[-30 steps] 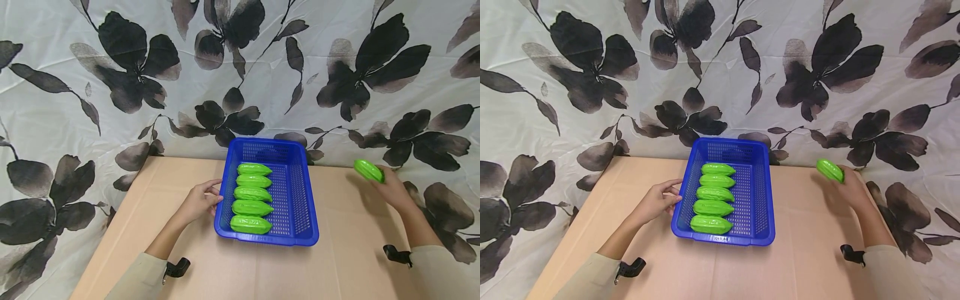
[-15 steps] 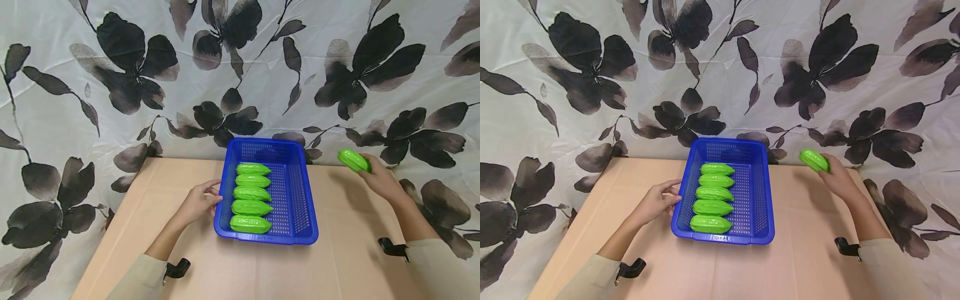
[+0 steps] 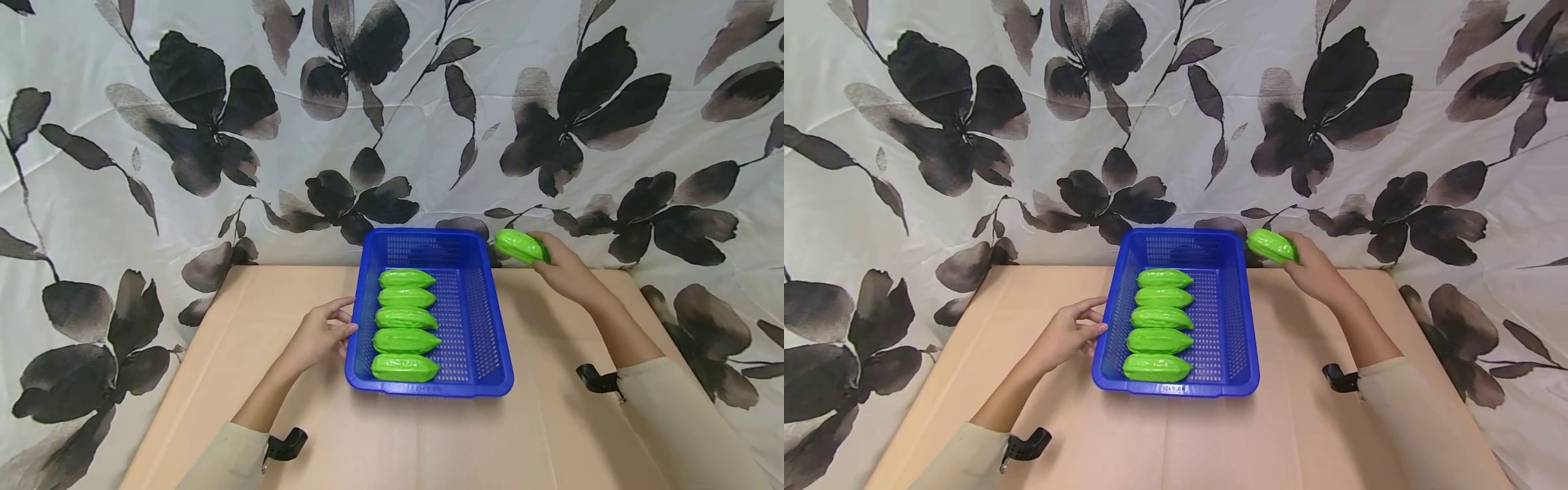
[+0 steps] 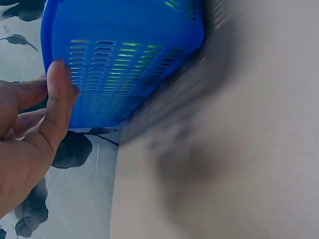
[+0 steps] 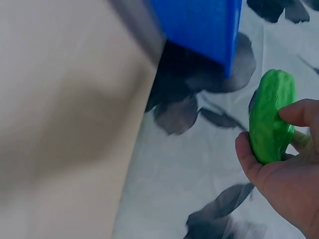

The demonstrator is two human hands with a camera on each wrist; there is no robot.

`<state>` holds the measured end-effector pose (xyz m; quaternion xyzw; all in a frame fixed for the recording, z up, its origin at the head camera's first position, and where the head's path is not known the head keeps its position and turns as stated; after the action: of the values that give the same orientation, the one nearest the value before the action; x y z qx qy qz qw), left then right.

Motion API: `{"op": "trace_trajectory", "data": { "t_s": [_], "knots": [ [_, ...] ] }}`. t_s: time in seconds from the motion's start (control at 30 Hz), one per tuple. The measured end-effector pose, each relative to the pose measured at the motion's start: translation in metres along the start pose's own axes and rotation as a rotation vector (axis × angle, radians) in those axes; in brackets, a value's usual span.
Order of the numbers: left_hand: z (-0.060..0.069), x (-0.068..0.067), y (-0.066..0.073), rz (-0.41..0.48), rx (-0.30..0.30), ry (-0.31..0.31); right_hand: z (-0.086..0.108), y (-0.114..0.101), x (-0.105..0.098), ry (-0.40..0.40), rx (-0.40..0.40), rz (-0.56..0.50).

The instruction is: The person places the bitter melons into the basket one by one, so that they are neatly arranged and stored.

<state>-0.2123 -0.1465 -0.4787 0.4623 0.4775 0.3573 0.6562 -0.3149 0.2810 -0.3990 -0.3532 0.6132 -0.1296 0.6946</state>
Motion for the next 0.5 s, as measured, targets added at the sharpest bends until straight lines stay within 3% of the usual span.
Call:
{"op": "trace_trajectory", "data": {
  "t_s": [0.27,0.5],
  "knots": [
    [0.001,-0.002,0.000,-0.001,-0.007,-0.003,-0.021,-0.039,0.015,-0.039,-0.071,0.021],
    [0.002,-0.003,-0.001,0.012,-0.002,-0.008,-0.042,-0.067,0.031,-0.133,-0.139,0.105]
  ]
}}
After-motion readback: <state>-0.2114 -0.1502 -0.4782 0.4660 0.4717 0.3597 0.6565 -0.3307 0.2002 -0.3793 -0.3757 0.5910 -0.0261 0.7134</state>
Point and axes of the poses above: each hand's wrist, its own z-axis away from the middle knuckle, its own x-axis out of the palm, y = z × x, the point moved 7 cm from there along -z, towards the middle knuckle, and after that the axes turned 4 degrees about -y, right-handed, at the moved point
